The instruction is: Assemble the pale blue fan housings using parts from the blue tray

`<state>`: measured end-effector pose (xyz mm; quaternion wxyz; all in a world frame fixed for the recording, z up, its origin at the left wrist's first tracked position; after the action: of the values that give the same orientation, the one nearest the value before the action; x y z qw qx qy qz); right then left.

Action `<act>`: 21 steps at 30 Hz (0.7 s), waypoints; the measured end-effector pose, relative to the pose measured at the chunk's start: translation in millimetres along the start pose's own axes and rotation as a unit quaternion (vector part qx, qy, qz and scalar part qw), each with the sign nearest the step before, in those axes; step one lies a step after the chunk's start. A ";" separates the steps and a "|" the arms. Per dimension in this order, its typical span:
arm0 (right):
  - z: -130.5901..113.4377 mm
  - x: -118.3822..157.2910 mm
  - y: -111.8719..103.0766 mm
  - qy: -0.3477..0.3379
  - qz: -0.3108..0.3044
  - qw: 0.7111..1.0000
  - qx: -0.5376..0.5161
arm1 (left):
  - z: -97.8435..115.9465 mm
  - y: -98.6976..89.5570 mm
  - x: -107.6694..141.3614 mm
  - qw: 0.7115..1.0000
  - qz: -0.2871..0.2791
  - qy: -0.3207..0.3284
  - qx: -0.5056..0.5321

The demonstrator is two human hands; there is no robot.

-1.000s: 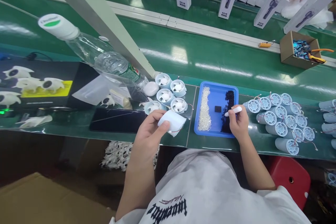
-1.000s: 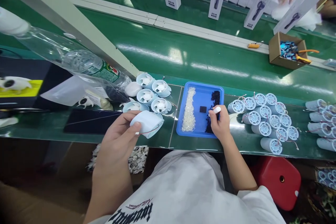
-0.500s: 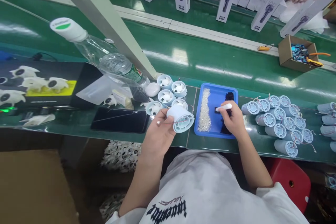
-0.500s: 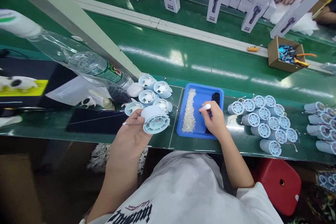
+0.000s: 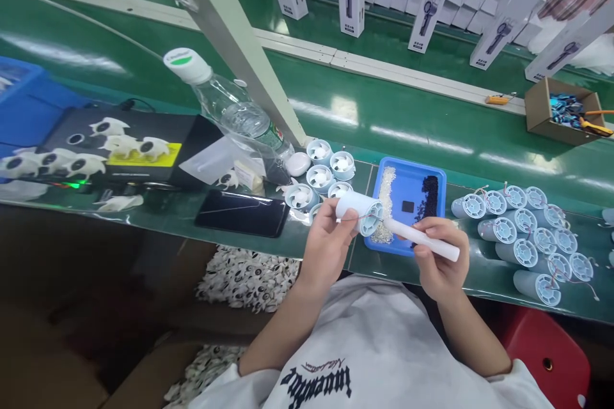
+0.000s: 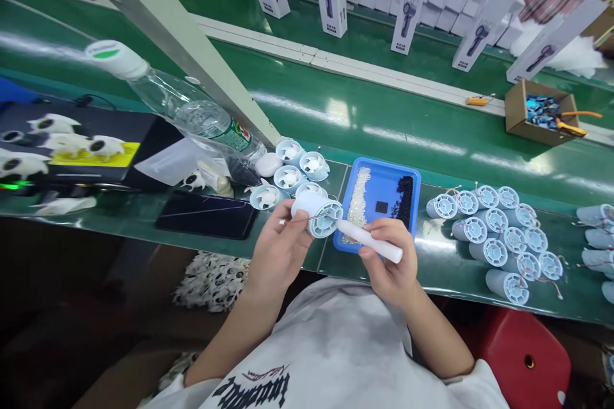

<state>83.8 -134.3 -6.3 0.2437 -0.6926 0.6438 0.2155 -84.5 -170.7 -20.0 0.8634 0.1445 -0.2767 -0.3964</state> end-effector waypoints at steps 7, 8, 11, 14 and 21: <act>-0.2 2.6 -3.3 -0.012 -0.015 1.000 0.004 | -0.3 2.8 4.2 1.000 0.000 -0.001 -0.017; 0.1 3.1 -3.1 -0.017 -0.020 1.000 0.004 | -0.7 3.0 4.5 1.000 -0.006 -0.004 -0.024; 3.6 4.8 -0.8 -0.029 -0.018 0.999 0.005 | -1.5 3.4 4.6 0.998 -0.016 -0.007 -0.057; 10.1 7.3 3.1 0.033 0.002 0.999 0.039 | 2.1 4.5 2.7 0.996 0.011 0.037 -0.076; 3.3 25.1 25.2 0.268 -0.149 0.951 -0.032 | 29.7 35.2 9.6 0.923 0.052 0.377 -0.052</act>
<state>60.7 -153.3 -25.7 0.0694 -0.8203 0.5677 0.0039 -75.7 -156.3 23.9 0.9295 0.2239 0.0836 -0.2809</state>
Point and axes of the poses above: each hand's wrist, its own x-axis away from the middle knuckle, its own y-axis out of the palm, z = x × y, the point moved 2 cm from there along -x, towards the middle knuckle, and after that the axes turned 11 degrees about z, right-handed, at the moved point
